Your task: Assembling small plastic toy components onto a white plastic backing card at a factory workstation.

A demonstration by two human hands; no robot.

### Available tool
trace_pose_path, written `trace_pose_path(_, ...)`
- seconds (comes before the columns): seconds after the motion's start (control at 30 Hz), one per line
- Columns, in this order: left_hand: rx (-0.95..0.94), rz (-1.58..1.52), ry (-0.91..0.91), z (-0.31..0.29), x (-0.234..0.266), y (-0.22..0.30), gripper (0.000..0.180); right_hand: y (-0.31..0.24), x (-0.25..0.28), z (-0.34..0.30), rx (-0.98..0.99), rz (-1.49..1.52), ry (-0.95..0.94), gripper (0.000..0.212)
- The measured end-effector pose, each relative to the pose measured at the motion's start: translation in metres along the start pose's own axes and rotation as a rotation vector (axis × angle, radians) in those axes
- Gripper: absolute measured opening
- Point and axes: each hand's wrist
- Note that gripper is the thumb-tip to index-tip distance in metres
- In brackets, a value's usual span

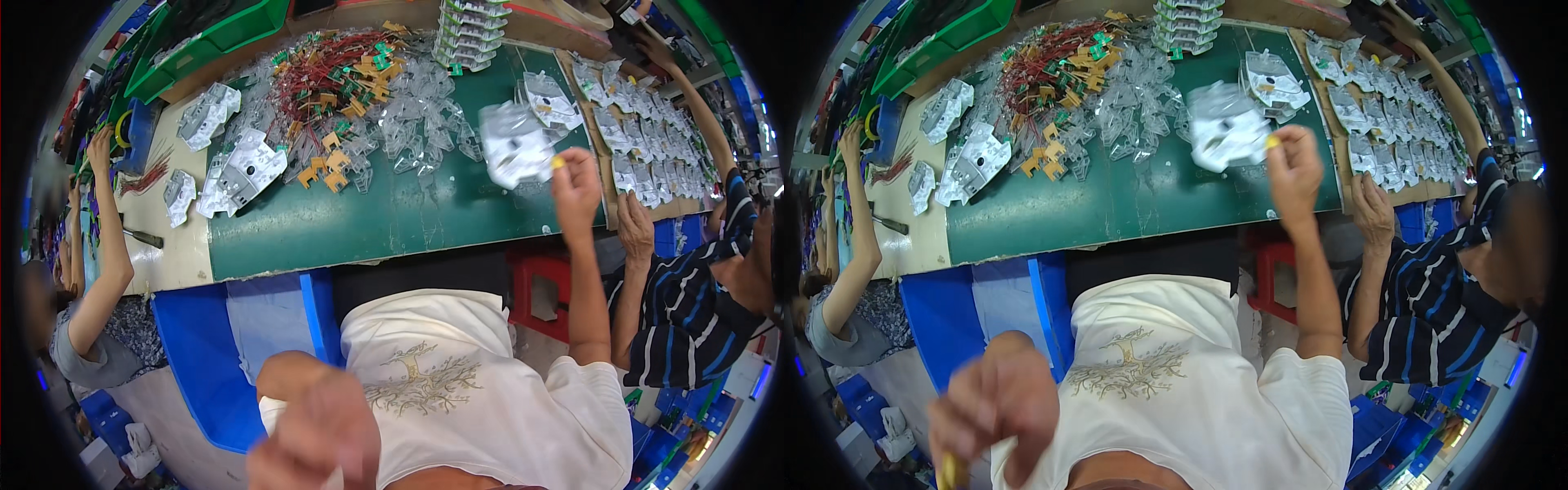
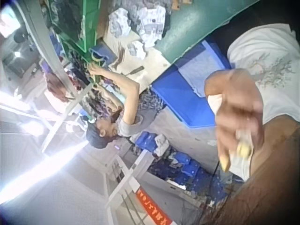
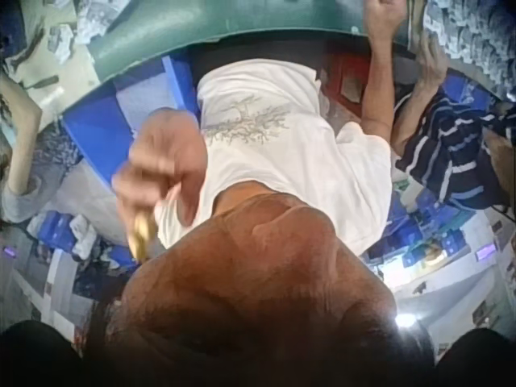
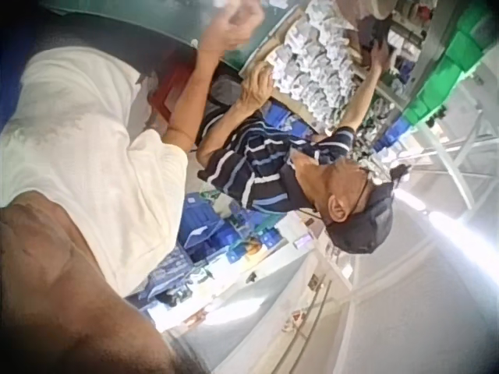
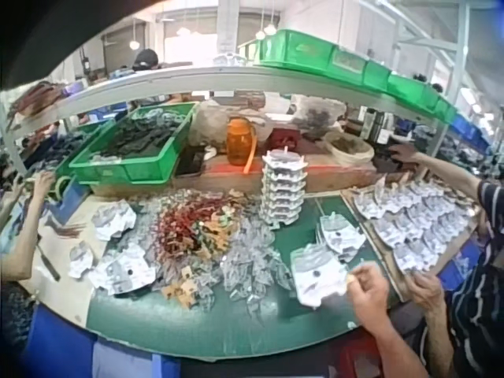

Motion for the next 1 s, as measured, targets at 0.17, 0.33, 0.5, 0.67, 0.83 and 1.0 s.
trace_pose_path(0.17,-0.337,-0.293,0.212,0.040,-0.061,-0.013,0.054,0.030,0.033,0.103,0.021,-0.025,0.086,0.016)
trace_pose_path(0.33,-0.385,-0.219,0.290,0.040,-0.063,-0.016,0.052,0.050,0.031,0.122,0.002,-0.013,0.092,0.017)
trace_pose_path(0.5,-0.396,-0.078,0.268,0.047,-0.054,-0.018,0.052,0.054,0.030,0.115,0.134,-0.081,0.260,0.016)
trace_pose_path(0.67,-0.426,-0.086,0.269,0.049,-0.048,-0.025,0.051,-0.013,-0.051,0.047,0.309,-0.122,0.051,0.015)
trace_pose_path(0.83,-0.399,0.033,0.284,0.054,-0.038,-0.018,0.050,-0.077,-0.168,-0.008,0.400,-0.055,-0.536,0.011)
trace_pose_path(1.0,-0.539,-0.084,0.277,0.065,-0.026,-0.021,0.051,-0.071,-0.269,-0.010,0.376,-0.252,-0.470,0.021)
Point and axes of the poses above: each hand's wrist, its own z-axis towards the middle knuckle, its own x-axis out of the back of the hand, y = z × x, and after that the axes turned 11 degrees about y, right-handed
